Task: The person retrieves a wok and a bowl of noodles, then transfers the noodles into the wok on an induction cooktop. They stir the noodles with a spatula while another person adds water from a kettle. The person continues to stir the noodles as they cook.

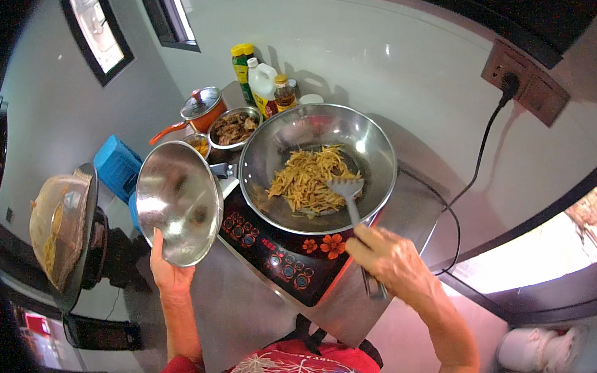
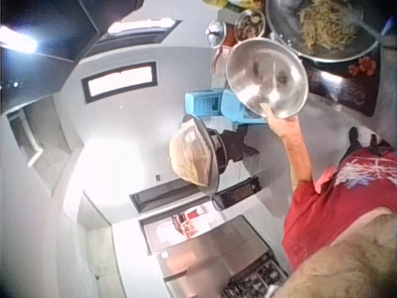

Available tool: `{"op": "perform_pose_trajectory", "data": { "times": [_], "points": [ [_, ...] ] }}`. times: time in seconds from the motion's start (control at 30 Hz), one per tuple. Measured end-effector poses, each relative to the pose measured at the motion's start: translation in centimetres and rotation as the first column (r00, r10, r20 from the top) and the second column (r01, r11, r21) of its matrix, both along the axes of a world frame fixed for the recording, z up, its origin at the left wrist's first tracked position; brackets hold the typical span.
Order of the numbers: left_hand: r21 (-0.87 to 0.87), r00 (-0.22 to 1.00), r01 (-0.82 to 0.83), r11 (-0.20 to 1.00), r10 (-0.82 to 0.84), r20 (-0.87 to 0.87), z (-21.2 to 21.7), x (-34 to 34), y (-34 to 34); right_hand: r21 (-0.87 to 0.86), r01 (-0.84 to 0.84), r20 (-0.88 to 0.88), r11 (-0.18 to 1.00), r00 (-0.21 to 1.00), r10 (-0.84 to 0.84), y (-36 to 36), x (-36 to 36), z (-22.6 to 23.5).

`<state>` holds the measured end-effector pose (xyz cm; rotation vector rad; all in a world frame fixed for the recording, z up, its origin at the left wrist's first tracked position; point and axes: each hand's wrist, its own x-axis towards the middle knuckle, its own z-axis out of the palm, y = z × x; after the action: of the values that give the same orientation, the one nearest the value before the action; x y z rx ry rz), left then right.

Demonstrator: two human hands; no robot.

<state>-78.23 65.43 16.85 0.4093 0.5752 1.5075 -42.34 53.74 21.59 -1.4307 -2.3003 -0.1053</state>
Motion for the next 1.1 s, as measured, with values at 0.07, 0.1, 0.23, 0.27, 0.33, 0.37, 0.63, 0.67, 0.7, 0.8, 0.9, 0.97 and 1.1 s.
{"op": "perform_pose_trajectory", "data": {
  "times": [0.07,0.1,0.23,0.27,0.33,0.37,0.63,0.67,0.7,0.8,0.9,0.97,1.1],
  "points": [
    [-0.016,0.998,0.058,0.998,-0.057,0.023,-0.1,-0.4,1.4,-0.003,0.114,-0.012,0.994,0.993,-0.114,1.2,-0.2,-0.6],
    [-0.017,0.997,0.073,0.997,-0.072,0.027,0.0,-0.7,1.9,0.018,0.148,-0.057,0.989,0.988,-0.147,1.0,-1.0,-0.4],
    [-0.085,0.994,0.102,0.991,-0.104,-0.024,0.5,-0.9,3.3,-0.098,0.135,-0.477,0.986,0.863,-0.166,1.3,-5.0,-1.5],
    [-0.094,0.991,0.110,0.989,-0.116,-0.064,0.3,-1.0,3.7,-0.037,0.110,-0.474,0.993,0.873,-0.114,2.0,-5.6,-2.6],
    [-0.163,0.963,0.190,0.968,-0.216,-0.159,0.4,-1.7,3.9,-0.076,0.143,-0.377,0.987,0.912,-0.161,3.2,-7.1,-3.8],
    [-0.152,0.956,0.195,0.969,-0.222,-0.192,-0.1,-2.0,4.4,-0.032,0.191,-0.321,0.981,0.927,-0.191,3.6,-7.6,-4.2],
    [0.579,0.742,0.267,0.770,0.219,-0.634,-4.6,1.4,7.3,0.263,0.451,-0.089,0.853,0.892,-0.444,1.5,-6.6,-6.7],
    [0.258,0.828,0.335,0.906,-0.152,-0.540,-0.2,3.5,4.1,0.295,0.450,0.050,0.843,0.873,-0.485,1.4,-6.8,-7.4],
    [0.253,0.823,0.365,0.896,-0.183,-0.537,-1.1,3.7,4.6,0.311,0.423,0.038,0.851,0.889,-0.456,1.5,-6.8,-7.9],
    [-0.005,0.795,0.506,0.863,-0.468,-0.386,3.8,7.7,1.3,0.399,0.420,-0.114,0.815,0.905,-0.411,1.4,-6.6,-8.9],
    [0.363,0.713,0.560,0.744,-0.210,-0.669,4.2,11.8,-2.7,0.489,0.385,-0.226,0.783,0.923,-0.313,-0.4,-6.6,-8.6],
    [0.283,0.593,0.735,0.617,-0.380,-0.710,3.4,12.7,-3.5,0.162,0.364,-0.202,0.917,0.922,-0.330,-1.3,-6.5,-9.1],
    [-0.155,0.369,0.910,0.385,-0.921,-0.125,6.5,17.8,-13.2,0.271,0.451,-0.412,0.850,0.852,-0.321,-6.5,-5.3,-9.7]
  ]
}}
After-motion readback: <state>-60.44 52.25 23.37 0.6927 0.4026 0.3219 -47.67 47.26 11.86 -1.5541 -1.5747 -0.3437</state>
